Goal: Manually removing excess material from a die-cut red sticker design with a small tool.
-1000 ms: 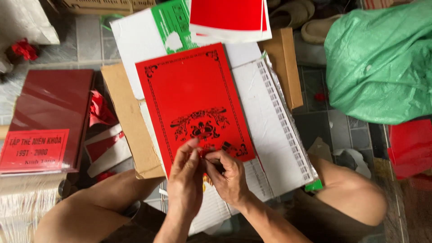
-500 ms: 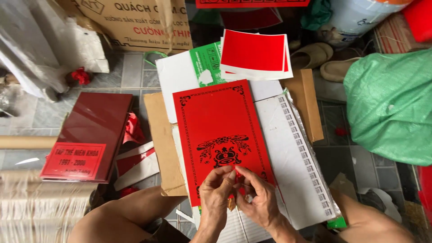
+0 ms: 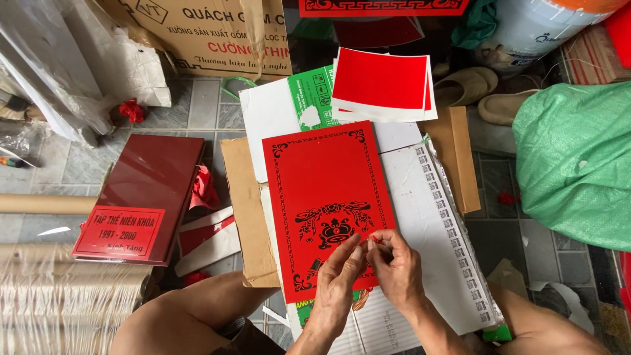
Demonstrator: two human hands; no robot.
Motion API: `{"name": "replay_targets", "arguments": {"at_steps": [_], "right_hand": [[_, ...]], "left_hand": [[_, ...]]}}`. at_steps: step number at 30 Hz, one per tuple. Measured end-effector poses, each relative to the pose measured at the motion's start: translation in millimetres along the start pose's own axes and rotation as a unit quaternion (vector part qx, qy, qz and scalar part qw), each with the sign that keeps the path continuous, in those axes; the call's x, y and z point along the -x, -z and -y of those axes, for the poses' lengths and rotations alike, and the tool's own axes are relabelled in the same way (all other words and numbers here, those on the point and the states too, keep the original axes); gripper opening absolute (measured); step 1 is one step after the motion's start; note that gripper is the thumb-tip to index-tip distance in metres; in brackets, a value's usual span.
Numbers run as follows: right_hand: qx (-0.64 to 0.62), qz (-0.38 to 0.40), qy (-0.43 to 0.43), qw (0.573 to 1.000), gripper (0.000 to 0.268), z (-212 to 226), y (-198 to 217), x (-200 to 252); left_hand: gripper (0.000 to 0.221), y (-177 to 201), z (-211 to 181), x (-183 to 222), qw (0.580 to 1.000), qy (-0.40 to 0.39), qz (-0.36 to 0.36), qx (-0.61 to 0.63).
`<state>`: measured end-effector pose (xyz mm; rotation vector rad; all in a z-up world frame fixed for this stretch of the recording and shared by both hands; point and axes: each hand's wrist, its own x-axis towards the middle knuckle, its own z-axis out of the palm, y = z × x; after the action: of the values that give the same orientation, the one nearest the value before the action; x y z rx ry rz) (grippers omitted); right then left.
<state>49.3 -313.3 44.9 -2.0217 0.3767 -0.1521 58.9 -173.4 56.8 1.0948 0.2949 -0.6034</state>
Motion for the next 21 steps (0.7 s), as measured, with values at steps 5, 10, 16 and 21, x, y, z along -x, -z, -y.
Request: {"name": "replay_targets", "arguments": {"at_steps": [5,10,16,21], "right_hand": [[-0.074,0.041,-0.072,0.994,0.029,-10,1,0],[-0.191,0.078,0.015,0.978,0.028,19,7,3],[-0.27,0.078,-0.056,0.958,0.015,1,7,-4],[-0.355,0.03,-0.122,0.927,0.022,6,12,12]], "left_hand": [[0.053,8,9,-1,1.0,-0.019,-0.002,0.025],[0.054,11,-4,-7,0.997,-0.004,0.017,0.076],[0.058,12,-25,4,0.981,0.011,0.089,0.17],[0.06,23,-19,5,0.98,0.03,0.037,0.193]]}}
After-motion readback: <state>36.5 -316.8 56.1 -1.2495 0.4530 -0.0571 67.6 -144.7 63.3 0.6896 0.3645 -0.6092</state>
